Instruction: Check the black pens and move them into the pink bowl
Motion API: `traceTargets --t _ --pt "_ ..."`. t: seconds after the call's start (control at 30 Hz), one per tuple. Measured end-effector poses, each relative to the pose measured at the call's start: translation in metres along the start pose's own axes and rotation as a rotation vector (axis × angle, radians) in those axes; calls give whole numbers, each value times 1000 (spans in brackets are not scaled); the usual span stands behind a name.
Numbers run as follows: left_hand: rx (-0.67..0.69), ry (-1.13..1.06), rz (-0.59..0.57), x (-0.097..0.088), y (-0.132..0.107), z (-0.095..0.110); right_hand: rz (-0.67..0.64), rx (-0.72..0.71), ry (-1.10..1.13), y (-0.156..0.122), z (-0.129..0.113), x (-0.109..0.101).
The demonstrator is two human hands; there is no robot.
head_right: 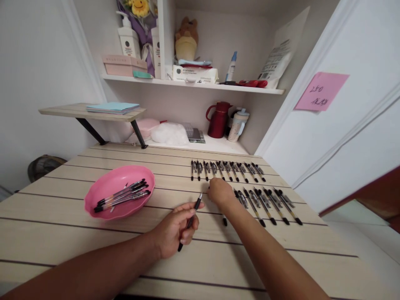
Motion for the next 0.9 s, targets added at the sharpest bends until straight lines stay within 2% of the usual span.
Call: traceTargets --t 0.37,0.6,0.67,0.8,0.9 --pt "3 7 1 1 0 0 37 29 64 -5 12 -12" --pt "1 11 -9 1 0 1 63 -24 236 -19 15 -20" --pt "3 13 -5 1 0 1 26 -102 468 -30 11 -17" --pt "29 38 15 2 0 1 -60 -301 1171 -56 -6 -4" --pt "54 56 35 2 1 0 -53 -314 1401 -68 -17 6"
Point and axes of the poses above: each hand's wrist, its own y-axis towards the middle knuckle, its own x-axis out of the palm, z = x × y, the point moved 4 cm from there along y, towards the middle knuckle, and after that the axes turned 14 degrees about -z, right-handed, at the moved point
